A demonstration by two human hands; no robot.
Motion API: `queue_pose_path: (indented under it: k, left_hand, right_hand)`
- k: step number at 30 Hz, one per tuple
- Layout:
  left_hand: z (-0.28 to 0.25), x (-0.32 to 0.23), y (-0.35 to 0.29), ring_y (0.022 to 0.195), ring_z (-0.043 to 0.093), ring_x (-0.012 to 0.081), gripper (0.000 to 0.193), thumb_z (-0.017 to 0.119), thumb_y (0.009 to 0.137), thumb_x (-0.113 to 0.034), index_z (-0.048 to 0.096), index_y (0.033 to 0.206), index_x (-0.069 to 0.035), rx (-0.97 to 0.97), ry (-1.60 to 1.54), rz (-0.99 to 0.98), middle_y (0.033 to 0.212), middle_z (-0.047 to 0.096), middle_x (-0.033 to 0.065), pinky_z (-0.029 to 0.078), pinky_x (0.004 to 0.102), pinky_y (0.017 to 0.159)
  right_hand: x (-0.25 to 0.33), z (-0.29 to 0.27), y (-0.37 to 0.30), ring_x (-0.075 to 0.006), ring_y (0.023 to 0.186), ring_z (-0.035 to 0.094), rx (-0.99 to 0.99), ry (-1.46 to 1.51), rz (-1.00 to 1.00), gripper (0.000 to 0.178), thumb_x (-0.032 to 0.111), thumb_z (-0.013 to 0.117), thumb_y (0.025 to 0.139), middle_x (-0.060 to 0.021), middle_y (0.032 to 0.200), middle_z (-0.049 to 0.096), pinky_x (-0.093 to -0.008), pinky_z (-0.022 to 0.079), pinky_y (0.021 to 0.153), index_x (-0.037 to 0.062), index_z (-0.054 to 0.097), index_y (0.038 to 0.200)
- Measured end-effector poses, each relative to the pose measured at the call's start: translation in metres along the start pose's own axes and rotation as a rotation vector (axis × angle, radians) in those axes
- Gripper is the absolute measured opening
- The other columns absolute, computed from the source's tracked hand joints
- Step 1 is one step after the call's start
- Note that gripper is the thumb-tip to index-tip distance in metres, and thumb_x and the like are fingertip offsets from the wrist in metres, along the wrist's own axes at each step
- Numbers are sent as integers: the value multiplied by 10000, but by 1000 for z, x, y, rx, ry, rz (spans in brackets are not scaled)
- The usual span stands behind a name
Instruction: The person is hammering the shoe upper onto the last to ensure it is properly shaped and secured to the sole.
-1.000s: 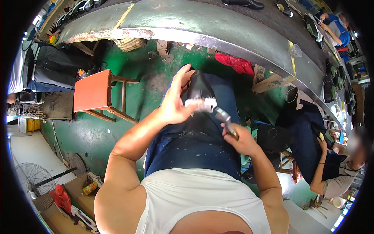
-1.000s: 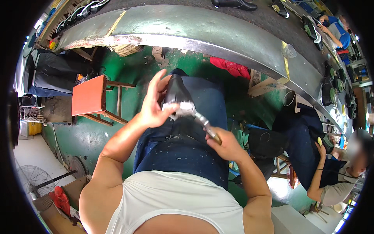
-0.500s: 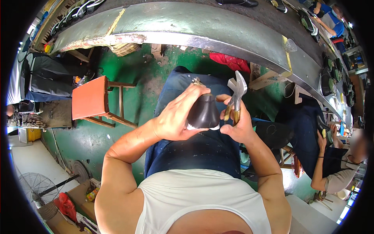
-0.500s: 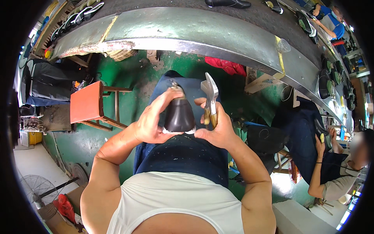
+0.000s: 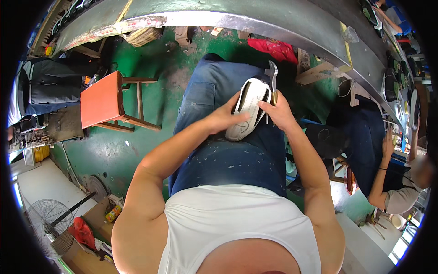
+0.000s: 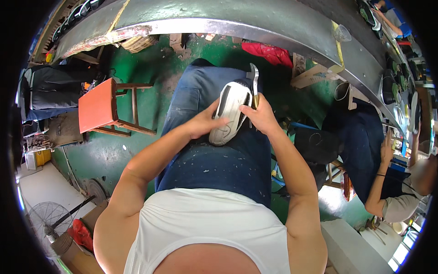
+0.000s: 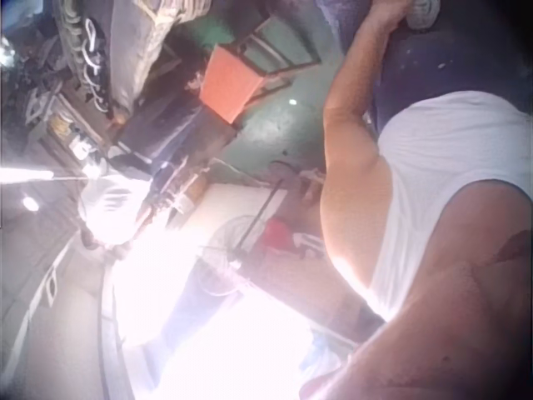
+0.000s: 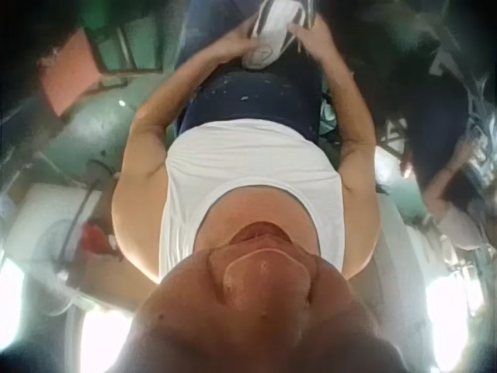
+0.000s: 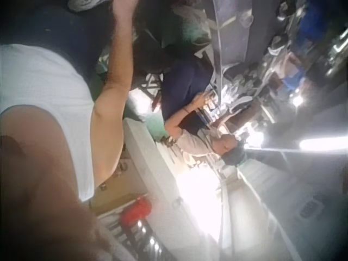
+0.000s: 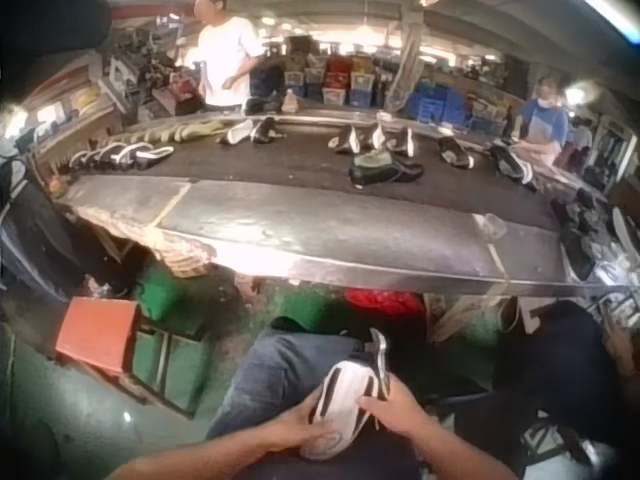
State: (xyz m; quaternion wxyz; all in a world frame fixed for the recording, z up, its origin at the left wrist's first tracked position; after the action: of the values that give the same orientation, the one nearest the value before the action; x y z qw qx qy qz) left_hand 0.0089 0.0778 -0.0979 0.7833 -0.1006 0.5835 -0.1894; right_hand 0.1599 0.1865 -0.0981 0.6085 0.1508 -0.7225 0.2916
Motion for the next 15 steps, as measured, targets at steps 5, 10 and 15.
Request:
queue_pose_path:
  k: [5, 10, 15]
  left_hand:
    - [-19, 37, 0, 1305, 528, 316, 1035, 847, 745, -309, 264, 1508, 78, -264, 486, -138, 1412, 514, 277, 402, 357, 1102]
    - [-13, 36, -11, 1325, 508, 342, 1049, 851, 741, -246, 230, 1512, 102, -112, 332, -75, 1414, 509, 285, 375, 351, 1122]
    - [-9, 58, -8, 1416, 373, 255, 1026, 795, 788, -91, 133, 1560, 41, -55, 347, -48, 1540, 365, 208, 273, 334, 1181]
  right_hand:
    - [9, -21, -45, -197, 713, 656, -49, -383, 166, 314, 230, 685, 904, -101, 795, 649, -355, 519, 671, -6, 567, 1074]
    - [52, -13, -81, -340, 811, 686, 345, -885, 90, 256, 204, 612, 933, -179, 832, 683, -447, 517, 762, 55, 589, 1140]
    - [79, 12, -80, -403, 877, 672, 227, -1103, -466, 329, 122, 616, 893, -209, 918, 681, -461, 524, 825, -57, 566, 1164]
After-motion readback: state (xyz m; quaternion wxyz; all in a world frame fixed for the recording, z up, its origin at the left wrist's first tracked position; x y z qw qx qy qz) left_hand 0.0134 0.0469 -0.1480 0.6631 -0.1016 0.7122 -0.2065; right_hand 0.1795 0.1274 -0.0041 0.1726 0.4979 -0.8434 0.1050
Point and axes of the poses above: each hand's wrist, its own y-axis towards the middle knuckle, its own z-axis out of the palm, x = y × z, the point moved 7 cm from there along y, towards the middle knuckle
